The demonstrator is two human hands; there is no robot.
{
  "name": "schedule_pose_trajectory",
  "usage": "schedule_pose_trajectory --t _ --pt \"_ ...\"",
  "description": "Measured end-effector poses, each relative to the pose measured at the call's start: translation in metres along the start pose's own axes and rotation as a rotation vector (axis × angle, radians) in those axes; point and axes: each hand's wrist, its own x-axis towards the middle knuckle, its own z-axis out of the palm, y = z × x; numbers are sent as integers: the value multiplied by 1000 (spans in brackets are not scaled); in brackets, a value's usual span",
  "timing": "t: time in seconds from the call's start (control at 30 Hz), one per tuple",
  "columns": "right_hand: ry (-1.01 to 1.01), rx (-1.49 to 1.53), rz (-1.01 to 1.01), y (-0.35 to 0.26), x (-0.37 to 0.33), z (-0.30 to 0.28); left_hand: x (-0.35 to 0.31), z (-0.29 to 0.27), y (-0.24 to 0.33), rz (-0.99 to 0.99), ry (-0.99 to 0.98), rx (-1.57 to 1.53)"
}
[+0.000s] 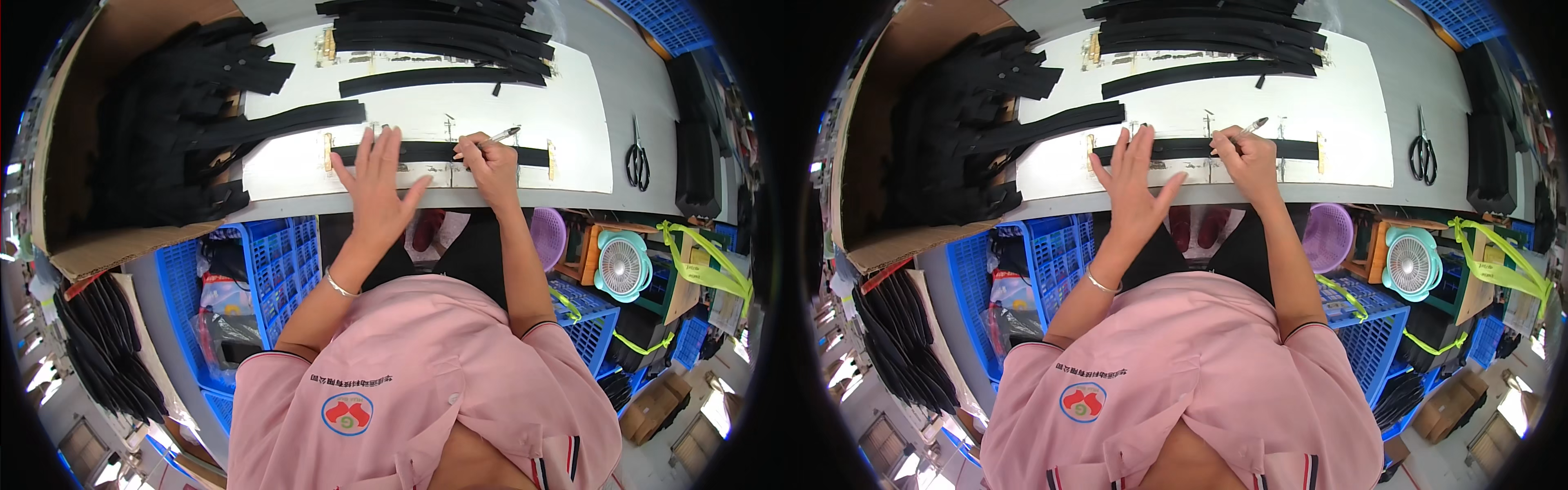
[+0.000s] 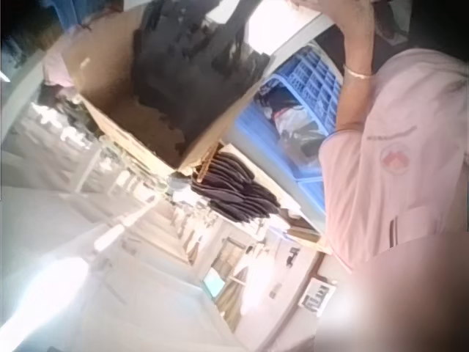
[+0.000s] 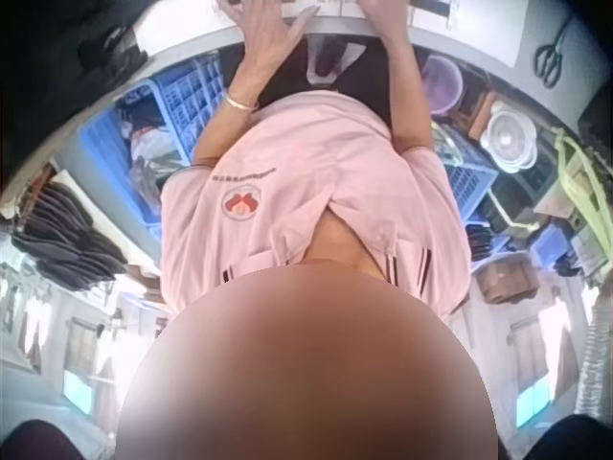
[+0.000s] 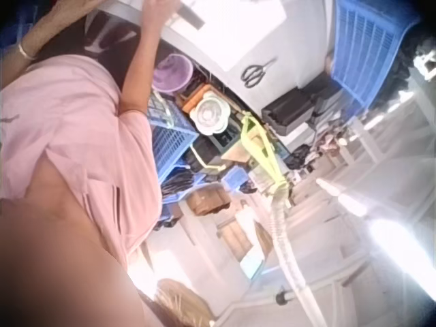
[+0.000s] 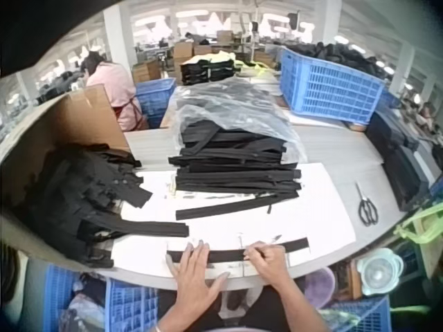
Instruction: The recorder uses a pen and a template to mark specific intervals on black zipper strips for production.
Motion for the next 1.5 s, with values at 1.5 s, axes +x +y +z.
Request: schedule_pose_trajectory --t 1.5 --pt "-273 -167 -506 -30 30 89 -27 -14 -34 -49 32 110"
